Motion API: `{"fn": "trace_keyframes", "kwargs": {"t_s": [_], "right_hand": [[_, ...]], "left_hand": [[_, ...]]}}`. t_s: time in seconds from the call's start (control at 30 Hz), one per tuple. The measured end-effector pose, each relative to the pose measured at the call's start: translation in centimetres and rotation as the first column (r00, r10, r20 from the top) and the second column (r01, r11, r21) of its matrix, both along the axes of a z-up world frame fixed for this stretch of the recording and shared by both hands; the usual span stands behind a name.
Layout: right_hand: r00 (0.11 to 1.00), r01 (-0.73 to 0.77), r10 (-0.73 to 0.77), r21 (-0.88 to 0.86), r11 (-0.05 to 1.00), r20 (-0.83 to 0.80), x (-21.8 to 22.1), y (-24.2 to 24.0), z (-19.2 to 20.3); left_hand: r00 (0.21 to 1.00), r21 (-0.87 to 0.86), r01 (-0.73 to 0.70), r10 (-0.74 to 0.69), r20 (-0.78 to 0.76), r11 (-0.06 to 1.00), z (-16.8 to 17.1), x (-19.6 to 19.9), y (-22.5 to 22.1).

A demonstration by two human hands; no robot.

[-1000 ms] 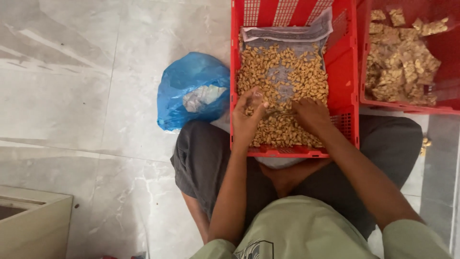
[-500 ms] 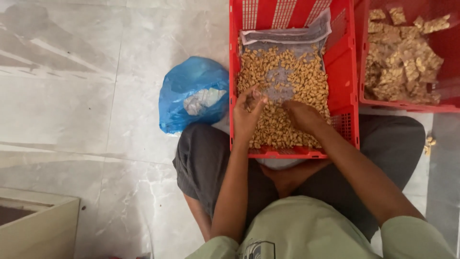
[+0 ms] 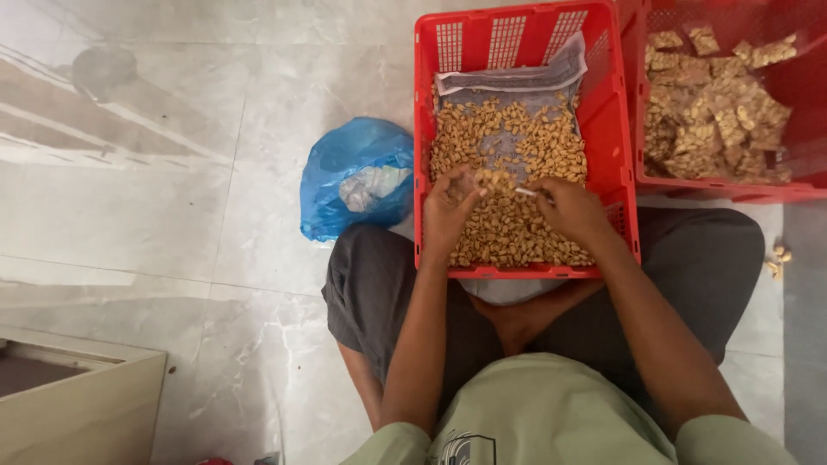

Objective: A person sits on the floor and uses a spoon to fill small plastic bags with peanuts from a red crate, occasionally adding pieces from another crate.

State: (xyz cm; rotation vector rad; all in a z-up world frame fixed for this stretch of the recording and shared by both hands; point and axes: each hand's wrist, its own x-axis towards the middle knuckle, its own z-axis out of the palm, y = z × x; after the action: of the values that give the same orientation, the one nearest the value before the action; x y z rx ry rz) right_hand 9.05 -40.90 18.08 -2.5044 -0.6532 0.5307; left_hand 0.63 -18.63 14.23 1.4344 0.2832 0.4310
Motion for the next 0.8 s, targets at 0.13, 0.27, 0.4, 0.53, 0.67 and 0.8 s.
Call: {"fn": "trace_keyframes", "kwargs": {"t_s": [0.13,0.27,0.4,0.53,0.67,0.8], "right_hand": [[0.993,0.080,-0.080,-0.002,0.997,0.092,-0.8,-1.0,2.1],[0.974,0.119,-0.145,0.150,0.982,0.177,-2.0,-0.5,3.9],[0.978,0.100,-0.158,0.354,0.930,0.138,-3.2,0.8,5.1],[0.981,0.109,-0.168,0.435,0.894,0.101,-3.9,1.4,4.9],[0.986,0.097,-0.154,0.549,0.830,0.059,-4.0,1.6,4.3],[0.987,0.088,-0.148,0.575,0.813,0.059,-3.9,1.7,3.5]], "left_hand": [[0.999,-0.036,0.041,-0.041,0.001,0.999,0.8,0.0,-0.8],[0.997,0.036,0.074,-0.073,-0.017,0.997,0.0,0.0,-0.5],[0.993,0.020,0.117,-0.117,-0.016,0.993,0.3,-0.4,-0.5],[0.987,0.003,0.161,-0.161,-0.016,0.987,1.0,-0.6,-0.6],[0.988,0.011,0.152,-0.151,-0.036,0.988,0.5,-0.3,-0.6],[0.987,0.118,0.159,-0.156,-0.039,0.980,1.3,-0.9,-1.1]]}}
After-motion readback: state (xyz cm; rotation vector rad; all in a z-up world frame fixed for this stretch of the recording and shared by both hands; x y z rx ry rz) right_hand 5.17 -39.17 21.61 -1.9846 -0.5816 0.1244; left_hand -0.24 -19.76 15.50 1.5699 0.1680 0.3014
